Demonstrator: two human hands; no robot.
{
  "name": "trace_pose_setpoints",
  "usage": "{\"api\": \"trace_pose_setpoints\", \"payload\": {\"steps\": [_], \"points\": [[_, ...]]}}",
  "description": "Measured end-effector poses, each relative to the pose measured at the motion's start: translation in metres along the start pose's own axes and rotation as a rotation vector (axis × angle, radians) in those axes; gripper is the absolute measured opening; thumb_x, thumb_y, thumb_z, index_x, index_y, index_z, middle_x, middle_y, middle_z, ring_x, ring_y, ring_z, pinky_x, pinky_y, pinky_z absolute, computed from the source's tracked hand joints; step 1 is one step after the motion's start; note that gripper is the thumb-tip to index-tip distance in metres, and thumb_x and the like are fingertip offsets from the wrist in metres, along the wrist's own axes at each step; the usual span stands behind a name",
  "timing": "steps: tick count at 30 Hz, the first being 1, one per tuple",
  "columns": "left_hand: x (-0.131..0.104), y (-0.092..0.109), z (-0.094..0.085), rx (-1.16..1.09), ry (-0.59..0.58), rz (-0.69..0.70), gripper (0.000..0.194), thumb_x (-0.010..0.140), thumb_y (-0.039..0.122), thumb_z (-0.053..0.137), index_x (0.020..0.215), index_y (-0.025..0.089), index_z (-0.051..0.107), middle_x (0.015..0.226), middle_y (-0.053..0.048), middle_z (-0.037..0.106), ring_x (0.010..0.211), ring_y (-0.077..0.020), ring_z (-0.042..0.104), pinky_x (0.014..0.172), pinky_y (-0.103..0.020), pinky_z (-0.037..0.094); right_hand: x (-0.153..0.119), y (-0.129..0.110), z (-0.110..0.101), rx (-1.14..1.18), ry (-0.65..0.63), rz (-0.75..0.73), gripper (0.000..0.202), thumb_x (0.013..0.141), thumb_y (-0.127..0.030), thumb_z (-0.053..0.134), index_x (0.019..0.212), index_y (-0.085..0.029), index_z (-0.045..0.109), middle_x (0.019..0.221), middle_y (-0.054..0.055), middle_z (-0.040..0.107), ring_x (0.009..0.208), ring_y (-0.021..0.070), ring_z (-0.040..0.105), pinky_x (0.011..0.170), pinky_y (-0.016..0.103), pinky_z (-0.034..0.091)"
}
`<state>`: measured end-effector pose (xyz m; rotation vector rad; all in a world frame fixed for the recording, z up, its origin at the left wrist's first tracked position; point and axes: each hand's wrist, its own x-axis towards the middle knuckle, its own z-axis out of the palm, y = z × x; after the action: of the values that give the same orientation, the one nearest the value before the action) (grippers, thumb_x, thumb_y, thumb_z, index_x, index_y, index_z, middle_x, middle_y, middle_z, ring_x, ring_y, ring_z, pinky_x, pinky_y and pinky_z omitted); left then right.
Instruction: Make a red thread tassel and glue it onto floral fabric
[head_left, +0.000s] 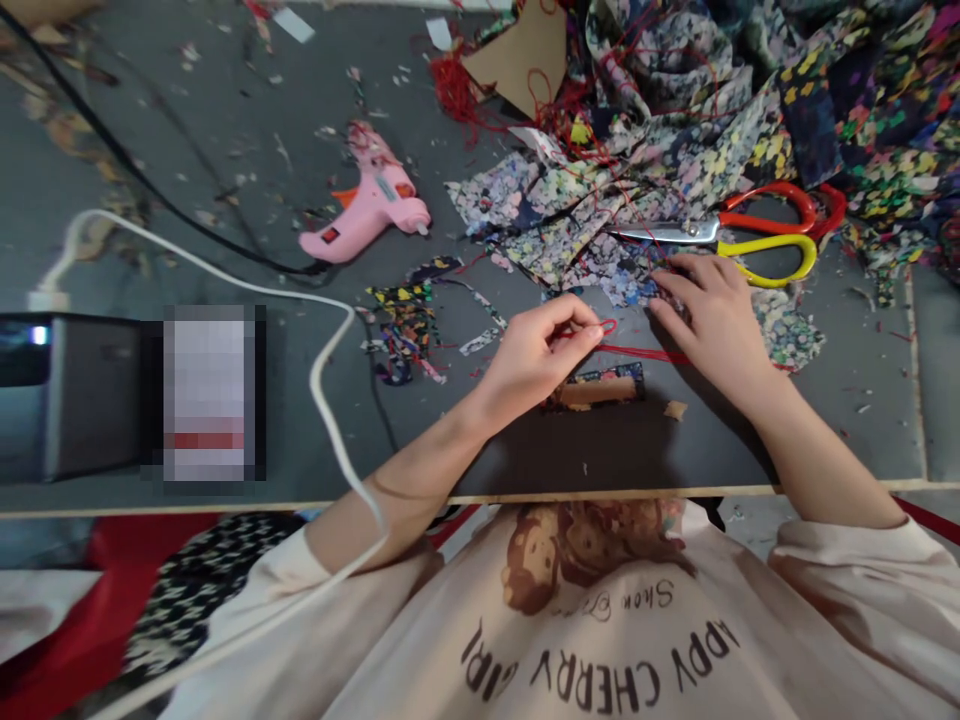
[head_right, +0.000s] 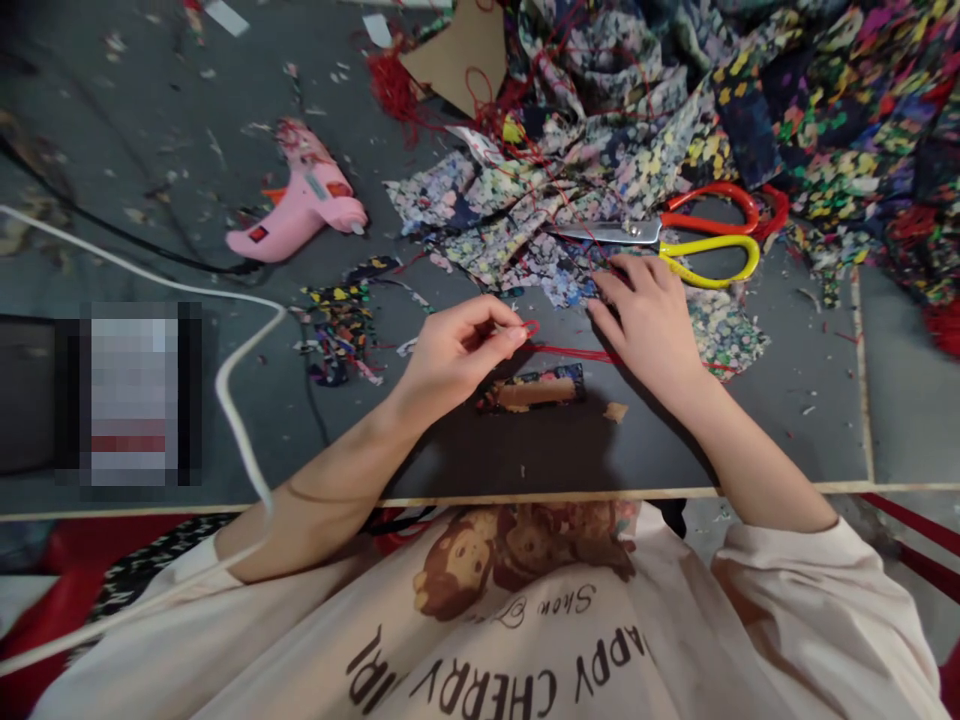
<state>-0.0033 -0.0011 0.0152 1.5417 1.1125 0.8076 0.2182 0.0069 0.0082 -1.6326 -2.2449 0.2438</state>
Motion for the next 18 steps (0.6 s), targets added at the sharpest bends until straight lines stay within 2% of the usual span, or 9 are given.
{"api": "trace_pose_setpoints", "payload": {"steps": [5, 11, 14, 18], "points": [[0.002, 0.001, -0.001, -0.008, 0.009, 0.029, 0.019, 0.083, 0.031, 0.057, 0.070, 0.017, 0.056, 0.059, 0.005, 0.048, 0.054, -0.0070, 0.039, 0.053, -0.022, 0.030, -0.001, -0.009, 0.000, -0.031, -0.047, -0.030, 0.039, 0.096, -0.034, 0.044, 0.121, -0.014, 0.066, 0.128, 0.014, 0.066, 0.121, 0.0349, 0.054, 0.105, 0.057, 0.042], [0.003, 0.002, -0.001, -0.045, 0.011, 0.037, 0.020, 0.083, 0.032, 0.057, 0.070, 0.017, 0.055, 0.061, 0.004, 0.049, 0.056, -0.0074, 0.040, 0.054, -0.022, 0.030, -0.008, -0.016, -0.011, -0.222, -0.153, -0.045, 0.045, 0.093, -0.027, 0.048, 0.131, -0.005, 0.057, 0.141, 0.023, 0.055, 0.126, 0.0375, 0.054, 0.104, 0.056, 0.043], [0.003, 0.003, -0.001, -0.044, 0.012, 0.031, 0.020, 0.083, 0.032, 0.057, 0.070, 0.017, 0.055, 0.060, 0.004, 0.047, 0.055, -0.0075, 0.038, 0.053, -0.022, 0.029, 0.000, -0.016, -0.012, -0.247, -0.150, -0.081, 0.043, 0.093, -0.028, 0.049, 0.131, -0.010, 0.057, 0.146, 0.022, 0.050, 0.129, 0.0376, 0.051, 0.103, 0.055, 0.044], [0.003, 0.005, -0.002, -0.031, 0.005, 0.032, 0.019, 0.083, 0.031, 0.056, 0.069, 0.017, 0.054, 0.058, 0.005, 0.046, 0.054, -0.0078, 0.037, 0.053, -0.023, 0.029, 0.021, -0.018, -0.009, -0.228, -0.140, -0.106, 0.039, 0.096, -0.031, 0.043, 0.125, -0.014, 0.062, 0.130, 0.018, 0.062, 0.118, 0.0350, 0.057, 0.097, 0.052, 0.047]]}}
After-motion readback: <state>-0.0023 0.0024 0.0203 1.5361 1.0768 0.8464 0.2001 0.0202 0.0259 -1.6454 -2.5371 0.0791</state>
